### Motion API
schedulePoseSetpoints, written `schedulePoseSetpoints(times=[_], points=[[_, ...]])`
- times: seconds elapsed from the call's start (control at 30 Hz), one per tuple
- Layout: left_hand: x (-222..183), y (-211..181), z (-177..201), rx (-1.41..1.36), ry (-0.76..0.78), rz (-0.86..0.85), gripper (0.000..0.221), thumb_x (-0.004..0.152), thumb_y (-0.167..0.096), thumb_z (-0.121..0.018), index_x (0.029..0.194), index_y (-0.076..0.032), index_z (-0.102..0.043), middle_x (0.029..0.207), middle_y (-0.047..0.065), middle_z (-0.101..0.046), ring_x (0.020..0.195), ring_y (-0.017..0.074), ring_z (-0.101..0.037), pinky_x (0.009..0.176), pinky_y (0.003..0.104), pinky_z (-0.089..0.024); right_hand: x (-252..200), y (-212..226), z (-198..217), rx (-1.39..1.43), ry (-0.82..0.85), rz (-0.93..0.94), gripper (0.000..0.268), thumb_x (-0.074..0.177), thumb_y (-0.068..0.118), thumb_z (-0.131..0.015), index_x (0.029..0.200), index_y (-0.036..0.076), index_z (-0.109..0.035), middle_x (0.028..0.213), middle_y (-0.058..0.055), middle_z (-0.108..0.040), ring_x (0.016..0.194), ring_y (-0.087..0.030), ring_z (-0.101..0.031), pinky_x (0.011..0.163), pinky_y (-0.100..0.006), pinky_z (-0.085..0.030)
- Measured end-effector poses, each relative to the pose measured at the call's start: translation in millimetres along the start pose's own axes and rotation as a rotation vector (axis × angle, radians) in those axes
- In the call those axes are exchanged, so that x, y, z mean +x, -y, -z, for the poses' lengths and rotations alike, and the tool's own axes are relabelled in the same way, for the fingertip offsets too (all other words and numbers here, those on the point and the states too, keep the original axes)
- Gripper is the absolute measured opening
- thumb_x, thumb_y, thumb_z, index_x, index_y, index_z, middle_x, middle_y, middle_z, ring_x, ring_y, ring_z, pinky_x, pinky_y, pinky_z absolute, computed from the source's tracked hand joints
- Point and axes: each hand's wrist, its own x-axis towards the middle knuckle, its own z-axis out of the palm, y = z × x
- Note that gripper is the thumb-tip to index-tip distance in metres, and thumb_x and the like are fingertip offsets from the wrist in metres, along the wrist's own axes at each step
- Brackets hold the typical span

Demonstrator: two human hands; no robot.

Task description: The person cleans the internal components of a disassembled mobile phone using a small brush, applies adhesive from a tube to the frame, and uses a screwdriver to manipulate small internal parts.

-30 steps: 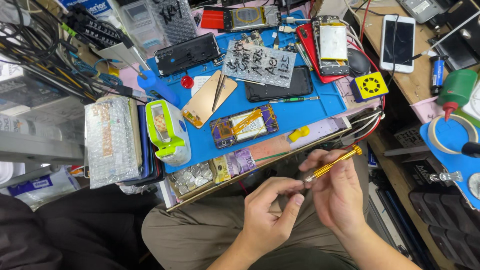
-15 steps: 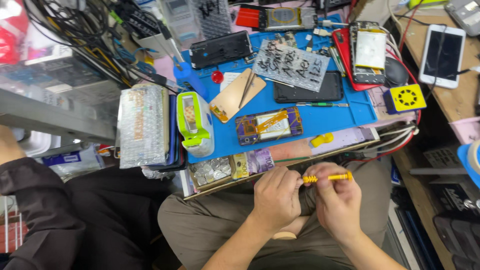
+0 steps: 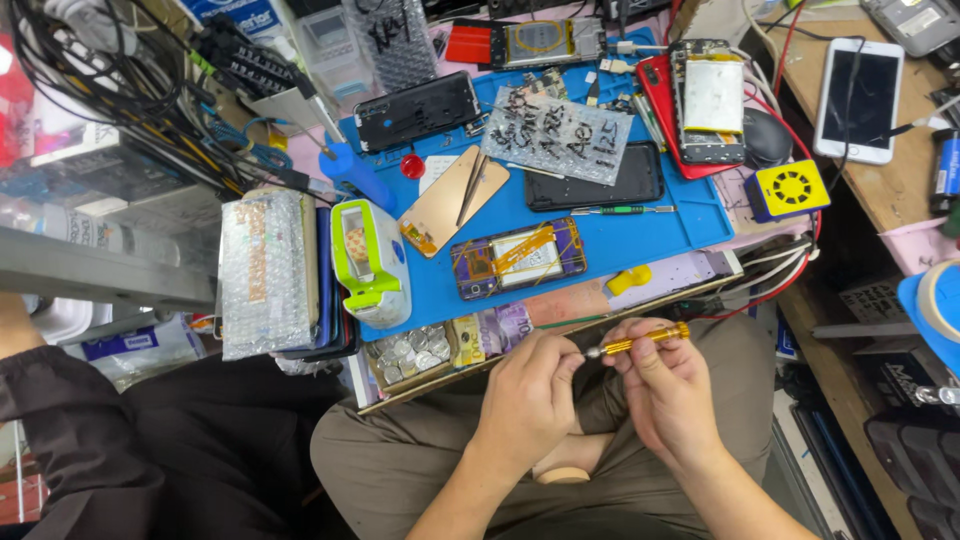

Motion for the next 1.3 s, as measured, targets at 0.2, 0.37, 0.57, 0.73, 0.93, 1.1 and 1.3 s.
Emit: schedulePoseSetpoints(times=[0.2,0.37,0.57,0.73,0.93,1.1,1.3], points=[[47.0,26.0,-23.8,0.283,-0.116,-0.219,0.006,0.090,-0.011,-0.073,0.095,-0.012,-0.071,0.088,0.006,-0.066,0.086,0.0301,-0.061,0.075,0.043,-0.048,33.0,42.6,36.0,-0.025,-0.114,0.114,0.017,0.114,0.018,-0.053,0.118,0.004,-0.063,0.116,-0.010,-0.066,0.109,-0.021,-0.063,0.096,-0.041,-0.052],[101.5,41.6,-74.8,0.359,-0.172,-0.323,0.014,0.081,-0.012,-0.076,0.095,-0.014,-0.075,0.089,0.001,-0.064,0.095,0.0235,-0.059,0.084,0.041,-0.045,33.8,41.0,28.8,-0.001,-0.058,-0.009,0.017,0.107,0.019,-0.054,0.109,0.004,-0.062,0.108,-0.009,-0.068,0.099,-0.024,-0.067,0.085,-0.044,-0.057],[98.8,22.6,-68.5,0.181,-0.065,-0.257,0.022,0.092,-0.009,-0.067,0.113,-0.009,-0.074,0.103,0.006,-0.069,0.102,0.0277,-0.061,0.091,0.039,-0.049,25.8,57.1,40.7,-0.349,0.126,-0.153,0.027,0.100,0.022,-0.061,0.110,-0.002,-0.068,0.088,-0.011,-0.068,0.079,-0.020,-0.066,0.074,-0.034,-0.055],[80.6,-3.6,-35.5,-0.187,0.533,-0.218,0.015,0.097,-0.016,-0.063,0.111,-0.010,-0.065,0.100,0.005,-0.066,0.097,0.0270,-0.066,0.089,0.039,-0.050,20.0,58.7,49.5,-0.217,0.436,-0.420,0.038,0.105,0.029,-0.057,0.105,-0.007,-0.070,0.072,-0.006,-0.061,0.063,-0.014,-0.056,0.058,-0.028,-0.046],[40.9,-15.5,-7.7,0.108,0.547,-0.636,0.021,0.086,-0.021,-0.069,0.087,-0.006,-0.054,0.084,0.010,-0.052,0.083,0.0317,-0.057,0.077,0.043,-0.045,-19.6,66.9,30.7,-0.106,0.539,-0.906,0.033,0.105,0.031,-0.052,0.102,-0.001,-0.061,0.060,-0.002,-0.052,0.047,-0.012,-0.045,0.041,-0.026,-0.034],[11.0,-10.8,7.7,-0.027,0.607,-0.582,0.023,0.096,-0.020,-0.068,0.087,-0.004,-0.055,0.078,0.011,-0.053,0.074,0.0314,-0.058,0.069,0.043,-0.049,-49.9,81.6,11.0,-0.423,0.672,-0.827,0.025,0.109,0.025,-0.053,0.115,0.003,-0.064,0.066,0.007,-0.041,0.053,-0.004,-0.035,0.047,-0.023,-0.031],[-5.5,-8.4,9.7,-0.220,0.720,-0.437,0.013,0.100,-0.011,-0.059,0.092,-0.001,-0.057,0.075,0.013,-0.056,0.069,0.0344,-0.061,0.068,0.044,-0.052,-43.5,90.8,-0.8,-0.413,0.806,-0.904,0.024,0.111,0.022,-0.053,0.101,0.001,-0.059,0.063,0.006,-0.045,0.052,-0.005,-0.040,0.047,-0.024,-0.034]])
